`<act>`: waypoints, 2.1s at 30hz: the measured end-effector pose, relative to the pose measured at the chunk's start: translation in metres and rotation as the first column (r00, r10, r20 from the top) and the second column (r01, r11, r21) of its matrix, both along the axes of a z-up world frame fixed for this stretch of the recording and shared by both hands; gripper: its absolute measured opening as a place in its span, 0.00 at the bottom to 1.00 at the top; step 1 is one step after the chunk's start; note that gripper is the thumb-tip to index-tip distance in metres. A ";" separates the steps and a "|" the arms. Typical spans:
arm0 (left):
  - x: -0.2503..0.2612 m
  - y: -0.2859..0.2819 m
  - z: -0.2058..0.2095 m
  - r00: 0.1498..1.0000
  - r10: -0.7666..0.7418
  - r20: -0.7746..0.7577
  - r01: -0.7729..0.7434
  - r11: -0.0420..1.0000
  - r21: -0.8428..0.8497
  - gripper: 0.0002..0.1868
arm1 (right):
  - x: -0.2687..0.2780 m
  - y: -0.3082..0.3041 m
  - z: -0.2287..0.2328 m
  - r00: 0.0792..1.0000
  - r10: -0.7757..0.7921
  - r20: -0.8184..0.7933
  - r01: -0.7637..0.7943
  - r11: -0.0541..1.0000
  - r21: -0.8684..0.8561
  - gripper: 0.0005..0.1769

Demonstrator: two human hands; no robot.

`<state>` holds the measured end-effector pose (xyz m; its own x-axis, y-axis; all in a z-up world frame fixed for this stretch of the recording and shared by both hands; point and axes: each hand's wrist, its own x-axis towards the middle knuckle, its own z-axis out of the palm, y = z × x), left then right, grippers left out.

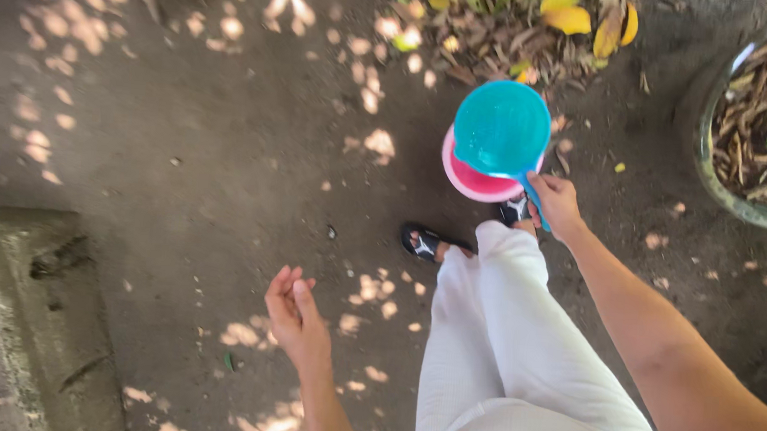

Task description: The person uses a blue scoop to pour water from a pink bucket onto potted plants and foliage in an outdoor garden area.

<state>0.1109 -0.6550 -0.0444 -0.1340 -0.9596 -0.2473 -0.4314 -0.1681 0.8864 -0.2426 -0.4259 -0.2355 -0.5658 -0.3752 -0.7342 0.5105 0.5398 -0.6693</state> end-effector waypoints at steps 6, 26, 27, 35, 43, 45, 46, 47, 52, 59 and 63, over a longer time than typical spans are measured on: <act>0.042 -0.049 0.040 0.997 0.068 0.046 -0.062 0.989 -0.134 0.16 | 0.015 -0.051 0.058 0.995 -0.102 -0.015 0.100 0.987 -0.125 0.26; -0.194 -0.392 0.104 0.947 -0.257 0.194 0.310 0.892 -0.330 0.23 | -0.117 -0.328 0.208 0.929 -0.366 -0.048 0.349 0.914 -0.204 0.18; -0.202 -0.407 0.108 0.936 -0.259 0.237 0.336 0.858 -0.390 0.22 | -0.128 -0.345 0.219 0.927 -0.369 -0.061 0.343 0.904 -0.255 0.19; -0.240 -0.545 0.124 0.885 -0.263 0.385 0.432 0.773 -0.465 0.21 | -0.191 -0.479 0.268 0.881 -0.472 -0.033 0.443 0.846 -0.298 0.15; -0.300 -0.721 0.121 0.821 -0.420 0.387 0.571 0.628 -0.529 0.22 | -0.220 -0.586 0.301 0.802 -0.596 -0.042 0.563 0.778 -0.280 0.11; -0.318 -0.755 0.127 0.812 -0.477 0.337 0.582 0.612 -0.535 0.21 | -0.225 -0.601 0.310 0.781 -0.623 -0.040 0.579 0.746 -0.328 0.09; -0.334 -0.769 0.129 0.813 -0.494 0.309 0.579 0.626 -0.523 0.20 | -0.226 -0.606 0.312 0.770 -0.637 -0.037 0.594 0.736 -0.326 0.09; -0.352 -0.782 0.132 0.816 -0.506 0.278 0.572 0.637 -0.517 0.19 | -0.231 -0.614 0.314 0.759 -0.650 -0.035 0.606 0.724 -0.330 0.10; -0.423 -0.816 0.150 0.824 -0.545 0.153 0.525 0.635 -0.567 0.19 | -0.261 -0.638 0.323 0.749 -0.652 -0.115 0.604 0.744 -0.286 0.11; -0.519 -0.847 0.155 0.788 -0.611 0.077 0.557 0.655 -0.510 0.17 | -0.337 -0.674 0.321 0.697 -0.710 -0.103 0.660 0.691 -0.294 0.09; -0.586 -0.876 0.143 0.767 -0.626 0.143 0.604 0.629 -0.490 0.17 | -0.406 -0.692 0.304 0.703 -0.698 -0.135 0.642 0.704 -0.303 0.10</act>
<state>-0.4746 -1.5314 0.0984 -0.7362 -0.6335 0.2382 -0.2402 0.5735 0.7832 -0.6483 -1.1181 0.0683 -0.8637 0.0379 -0.5026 0.5000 -0.0611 -0.8639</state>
